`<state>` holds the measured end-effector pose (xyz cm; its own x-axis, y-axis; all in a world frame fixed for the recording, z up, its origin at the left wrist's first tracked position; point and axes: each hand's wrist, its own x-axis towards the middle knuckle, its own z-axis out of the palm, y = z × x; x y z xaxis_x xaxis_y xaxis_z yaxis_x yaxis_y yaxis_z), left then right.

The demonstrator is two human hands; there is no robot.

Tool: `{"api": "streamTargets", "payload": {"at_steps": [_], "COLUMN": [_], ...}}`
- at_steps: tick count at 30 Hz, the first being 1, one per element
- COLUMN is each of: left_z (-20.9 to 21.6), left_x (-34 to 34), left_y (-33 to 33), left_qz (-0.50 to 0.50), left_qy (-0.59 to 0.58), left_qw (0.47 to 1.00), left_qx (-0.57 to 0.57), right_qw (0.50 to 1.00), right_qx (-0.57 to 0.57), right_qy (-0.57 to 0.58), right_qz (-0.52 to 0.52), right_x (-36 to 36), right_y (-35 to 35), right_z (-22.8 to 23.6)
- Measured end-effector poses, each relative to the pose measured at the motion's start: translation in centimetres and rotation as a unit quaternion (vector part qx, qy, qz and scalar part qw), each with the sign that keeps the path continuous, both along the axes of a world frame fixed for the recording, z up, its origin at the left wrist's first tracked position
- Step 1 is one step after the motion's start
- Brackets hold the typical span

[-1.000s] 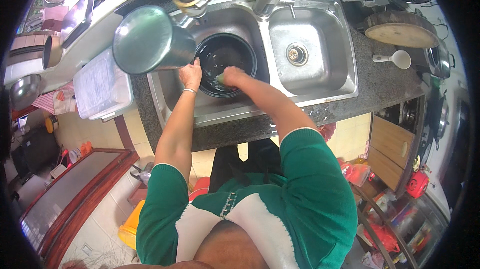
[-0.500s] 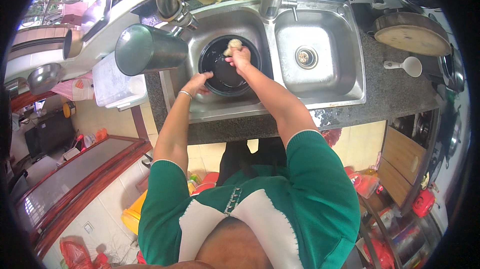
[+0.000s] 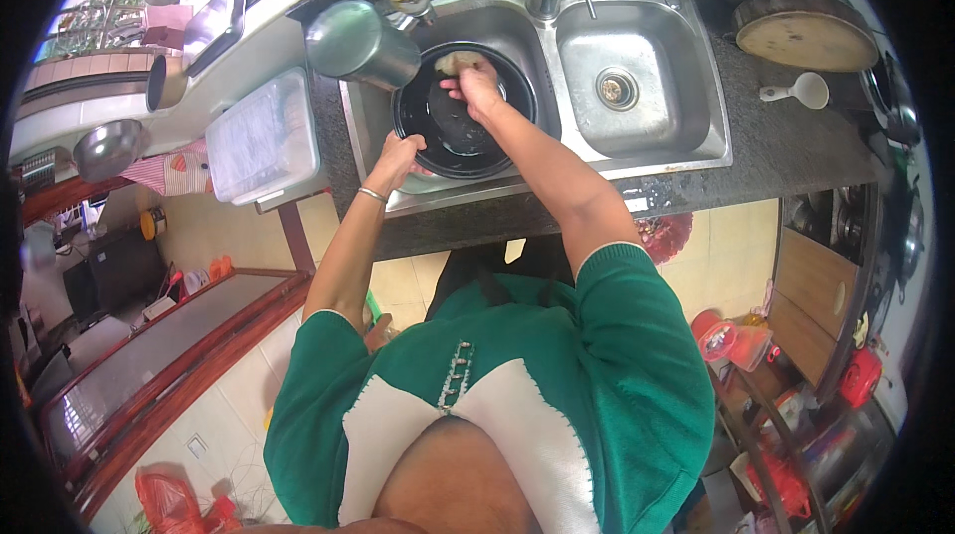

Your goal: The person washes a ladle and a rice cooker pot in a sink using a sponge, wipes the pot with a cloth, and then places the pot inside a rice cooker base.

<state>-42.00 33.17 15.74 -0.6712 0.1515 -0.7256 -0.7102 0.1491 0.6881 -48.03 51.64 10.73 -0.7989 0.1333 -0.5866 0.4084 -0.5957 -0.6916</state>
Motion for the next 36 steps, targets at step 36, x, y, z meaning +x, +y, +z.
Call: {"api": "streamTargets", "payload": {"at_steps": [36], "left_z": [9.2], "left_x": [-2.5], "left_y": [-2.5], "left_qz": [-0.226], "left_qy": [0.275], "left_qw": [0.888], "left_qx": [-0.290], "right_qw": [0.449], "right_qx": [0.811], "right_qy": [0.239], "right_qz": [0.288], "right_x": [6.4], "right_y": [0.1], "right_z": [5.1]}}
